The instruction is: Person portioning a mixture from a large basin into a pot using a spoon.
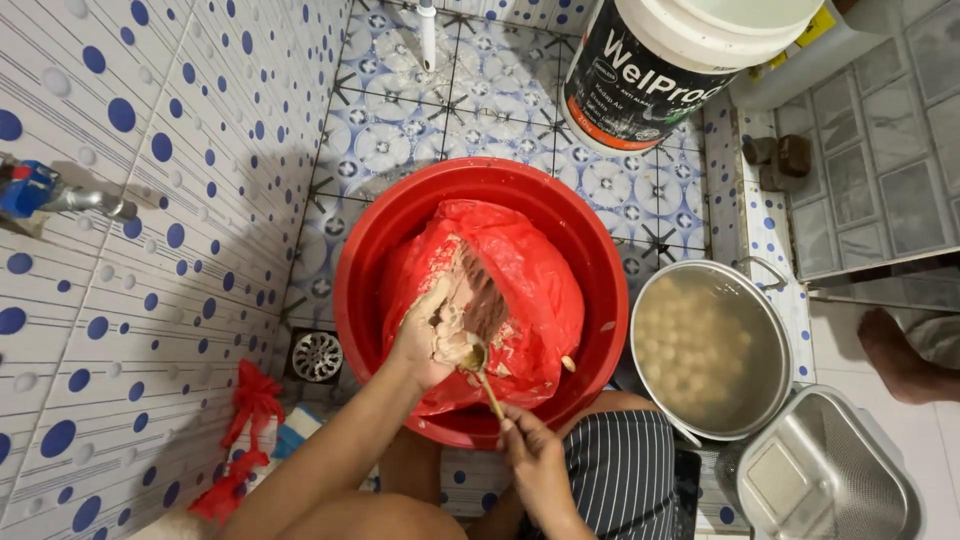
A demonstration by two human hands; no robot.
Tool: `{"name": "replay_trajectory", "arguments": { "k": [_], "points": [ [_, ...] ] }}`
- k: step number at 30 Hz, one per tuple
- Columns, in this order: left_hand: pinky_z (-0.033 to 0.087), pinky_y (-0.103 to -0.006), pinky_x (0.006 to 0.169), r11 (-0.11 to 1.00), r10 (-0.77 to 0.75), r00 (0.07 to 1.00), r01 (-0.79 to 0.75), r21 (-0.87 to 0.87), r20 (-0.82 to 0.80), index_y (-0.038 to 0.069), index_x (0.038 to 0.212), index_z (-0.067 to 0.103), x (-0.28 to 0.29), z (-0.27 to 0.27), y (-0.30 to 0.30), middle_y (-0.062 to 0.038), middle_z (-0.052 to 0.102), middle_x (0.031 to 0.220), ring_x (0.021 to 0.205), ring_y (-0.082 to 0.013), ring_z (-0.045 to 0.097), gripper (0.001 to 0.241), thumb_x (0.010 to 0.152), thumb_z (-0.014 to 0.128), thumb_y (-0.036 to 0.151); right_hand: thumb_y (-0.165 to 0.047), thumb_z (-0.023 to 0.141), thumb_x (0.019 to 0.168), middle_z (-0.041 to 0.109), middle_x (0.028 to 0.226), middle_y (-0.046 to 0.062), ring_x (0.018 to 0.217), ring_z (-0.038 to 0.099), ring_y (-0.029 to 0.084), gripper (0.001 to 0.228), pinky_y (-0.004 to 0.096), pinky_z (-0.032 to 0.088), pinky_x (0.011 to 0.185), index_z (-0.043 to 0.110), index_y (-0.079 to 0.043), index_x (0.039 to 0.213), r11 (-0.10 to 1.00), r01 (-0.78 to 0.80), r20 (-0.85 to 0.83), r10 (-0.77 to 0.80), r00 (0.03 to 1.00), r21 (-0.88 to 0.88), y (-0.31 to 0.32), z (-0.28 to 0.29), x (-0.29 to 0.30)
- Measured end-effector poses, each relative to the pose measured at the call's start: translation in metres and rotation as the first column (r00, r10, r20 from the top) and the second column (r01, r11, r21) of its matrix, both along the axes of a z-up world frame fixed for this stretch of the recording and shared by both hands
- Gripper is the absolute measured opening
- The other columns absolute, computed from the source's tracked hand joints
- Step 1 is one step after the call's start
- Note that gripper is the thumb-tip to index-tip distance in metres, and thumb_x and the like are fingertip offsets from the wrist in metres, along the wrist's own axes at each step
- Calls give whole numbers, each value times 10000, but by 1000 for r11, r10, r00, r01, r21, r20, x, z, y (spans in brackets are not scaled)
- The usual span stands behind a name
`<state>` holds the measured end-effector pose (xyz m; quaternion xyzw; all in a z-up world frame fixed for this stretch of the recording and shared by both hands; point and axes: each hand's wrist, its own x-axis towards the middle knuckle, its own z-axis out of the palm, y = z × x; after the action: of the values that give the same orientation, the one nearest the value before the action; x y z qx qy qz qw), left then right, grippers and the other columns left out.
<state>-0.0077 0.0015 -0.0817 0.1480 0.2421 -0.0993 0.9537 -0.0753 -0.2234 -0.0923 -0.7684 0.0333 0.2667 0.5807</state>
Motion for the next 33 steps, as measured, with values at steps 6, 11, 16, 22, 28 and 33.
{"name": "replay_trajectory", "arguments": {
  "k": [6, 11, 16, 22, 28, 33],
  "points": [
    [585, -397, 843, 987, 145, 944, -117, 108, -298, -6, 1242, 712, 4, 26, 1, -195, 743, 1158, 968, -327, 703, 471, 924, 669, 339, -165, 614, 999, 561, 670, 29, 453, 364, 81, 356, 225, 293, 409, 756, -41, 1301, 985, 112, -206, -82, 975, 134, 8, 8, -7],
    [188, -287, 318, 864, 347, 843, -117, 490, -410, 181, 631, 505, -2, 26, 2, 66, 274, 507, 388, -89, 233, 404, 819, 862, 203, -176, 586, 994, 694, 839, -11, 766, 620, 101, 373, 242, 533, 742, 721, -112, 1336, 994, -97, 193, 106, 975, -55, 3, -6, -22],
    [378, -290, 392, 892, 315, 841, -104, 440, -440, 128, 955, 644, -5, 9, -1, 2, 476, 569, 422, -135, 436, 228, 946, 748, 331, -41, 540, 986, 730, 1064, 109, 837, 746, 179, 388, 273, 596, 814, 629, -91, 1361, 954, -252, 519, 300, 801, -163, 15, 4, -24],
    [506, -397, 817, 988, 101, 954, -62, 144, -283, -6, 1078, 586, -4, 12, 0, -188, 614, 1013, 894, -297, 597, 491, 1058, 473, 471, 249, 449, 845, 690, 1015, 119, 890, 712, 225, 668, 338, 677, 902, 522, -32, 1447, 890, -255, 566, 440, 697, -378, 4, 34, -2],
    [441, -512, 1150, 990, 7, 949, 39, 138, -315, -58, 1458, 514, -5, 32, -9, -296, 576, 1460, 1351, -427, 555, 692, 1017, 394, 461, 96, 486, 971, 621, 1256, 283, 846, 697, 362, 558, 424, 682, 736, 471, -113, 1489, 818, -68, 572, 456, 682, -571, -10, -12, 17],
    [531, -457, 1019, 985, 27, 937, 34, 167, -349, -13, 1399, 602, -5, 45, -11, -249, 666, 1345, 1199, -376, 635, 655, 1028, 405, 488, 191, 514, 895, 686, 1039, 151, 849, 728, 211, 632, 297, 674, 915, 457, -22, 1487, 902, -209, 607, 412, 680, -378, -3, -22, 7]
  ]
}}
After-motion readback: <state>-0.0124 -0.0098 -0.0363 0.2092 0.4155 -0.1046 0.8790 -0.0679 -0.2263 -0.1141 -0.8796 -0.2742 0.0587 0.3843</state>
